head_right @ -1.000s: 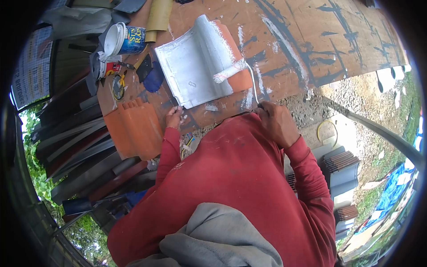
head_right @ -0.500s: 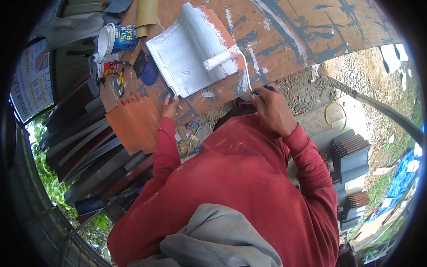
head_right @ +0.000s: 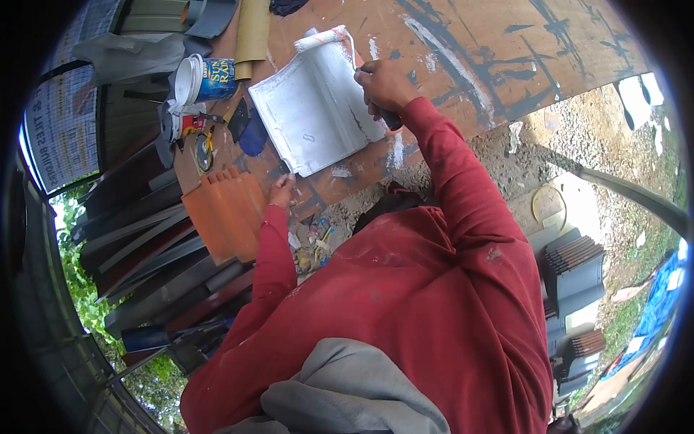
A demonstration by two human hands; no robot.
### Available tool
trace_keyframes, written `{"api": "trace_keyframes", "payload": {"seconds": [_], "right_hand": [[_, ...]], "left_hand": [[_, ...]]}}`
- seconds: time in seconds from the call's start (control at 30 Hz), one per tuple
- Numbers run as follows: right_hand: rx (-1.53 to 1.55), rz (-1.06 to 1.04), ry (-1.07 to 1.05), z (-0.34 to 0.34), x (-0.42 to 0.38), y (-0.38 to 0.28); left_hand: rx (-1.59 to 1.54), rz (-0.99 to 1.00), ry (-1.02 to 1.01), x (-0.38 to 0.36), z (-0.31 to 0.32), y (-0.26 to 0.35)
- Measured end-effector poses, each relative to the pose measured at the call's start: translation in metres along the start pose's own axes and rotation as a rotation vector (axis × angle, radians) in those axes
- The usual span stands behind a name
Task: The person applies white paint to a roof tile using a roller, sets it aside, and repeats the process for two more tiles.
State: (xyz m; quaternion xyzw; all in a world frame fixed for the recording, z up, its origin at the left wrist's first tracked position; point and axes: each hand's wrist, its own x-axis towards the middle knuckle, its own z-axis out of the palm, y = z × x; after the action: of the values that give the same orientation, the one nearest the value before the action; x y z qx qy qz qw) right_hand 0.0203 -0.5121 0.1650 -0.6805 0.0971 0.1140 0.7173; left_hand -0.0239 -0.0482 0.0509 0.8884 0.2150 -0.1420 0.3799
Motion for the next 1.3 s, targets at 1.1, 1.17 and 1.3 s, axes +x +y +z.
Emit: {"api": "trace_keyframes", "payload": {"seconds": [1.1,1.17,1.3], "right_hand": [[0.233,0.082,-0.003,-0.016,0.009,0.039],[0.235,0.081,-0.060,-0.023,-0.013,0.048],[0.301,0.190,-0.158,-0.046,-0.088,0.069]], "left_hand": [[0.034,-0.075,-0.141,0.004,-0.014,0.011],[0.027,-0.062,-0.178,0.006,-0.014,0.011],[0.048,-0.049,-0.147,0.009,-0.014,0.003]]}}
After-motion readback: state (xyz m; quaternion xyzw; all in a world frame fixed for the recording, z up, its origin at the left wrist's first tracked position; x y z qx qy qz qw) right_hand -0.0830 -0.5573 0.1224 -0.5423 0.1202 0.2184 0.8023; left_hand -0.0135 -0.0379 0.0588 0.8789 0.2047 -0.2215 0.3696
